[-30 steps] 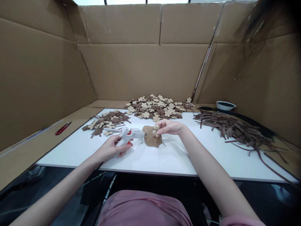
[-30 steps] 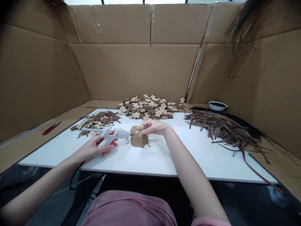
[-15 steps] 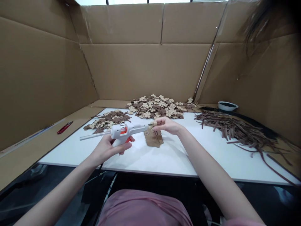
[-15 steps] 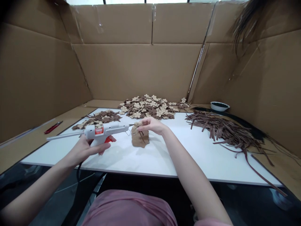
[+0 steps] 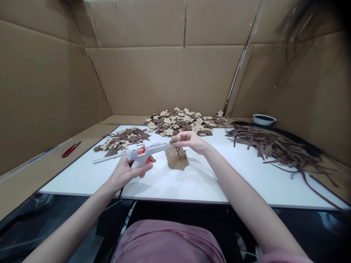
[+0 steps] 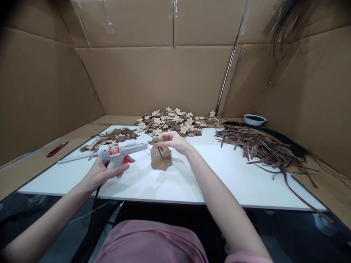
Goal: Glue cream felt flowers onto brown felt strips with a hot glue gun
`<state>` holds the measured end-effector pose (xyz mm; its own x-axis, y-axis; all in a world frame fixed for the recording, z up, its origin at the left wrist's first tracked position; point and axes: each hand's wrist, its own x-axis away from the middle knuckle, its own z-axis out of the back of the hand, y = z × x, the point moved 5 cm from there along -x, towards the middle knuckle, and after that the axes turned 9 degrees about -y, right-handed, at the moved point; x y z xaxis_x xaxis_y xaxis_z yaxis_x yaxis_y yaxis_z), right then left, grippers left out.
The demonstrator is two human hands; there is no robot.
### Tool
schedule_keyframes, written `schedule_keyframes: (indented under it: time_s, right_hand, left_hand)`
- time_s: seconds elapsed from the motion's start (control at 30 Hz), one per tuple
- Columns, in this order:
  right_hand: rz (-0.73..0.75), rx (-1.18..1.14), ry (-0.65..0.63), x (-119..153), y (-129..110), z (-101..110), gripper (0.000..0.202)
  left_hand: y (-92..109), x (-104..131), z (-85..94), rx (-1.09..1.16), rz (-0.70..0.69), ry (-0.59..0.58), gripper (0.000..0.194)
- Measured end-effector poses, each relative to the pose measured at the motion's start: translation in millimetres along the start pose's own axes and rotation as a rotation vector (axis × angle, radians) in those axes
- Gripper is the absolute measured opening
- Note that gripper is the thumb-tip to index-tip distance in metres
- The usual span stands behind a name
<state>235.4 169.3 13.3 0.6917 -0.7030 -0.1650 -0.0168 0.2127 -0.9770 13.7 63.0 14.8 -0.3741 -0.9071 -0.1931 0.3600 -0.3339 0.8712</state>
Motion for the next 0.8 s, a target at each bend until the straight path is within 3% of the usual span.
schedule_keyframes:
  time_s: [0.8]
  right_hand:
    - [0.03,-0.005,0.02,-0.5,2.1,1.3,0.028]
  left_hand:
    - [-5.6,-2.1,-5.5,0.03,0.035,0.039,0.023]
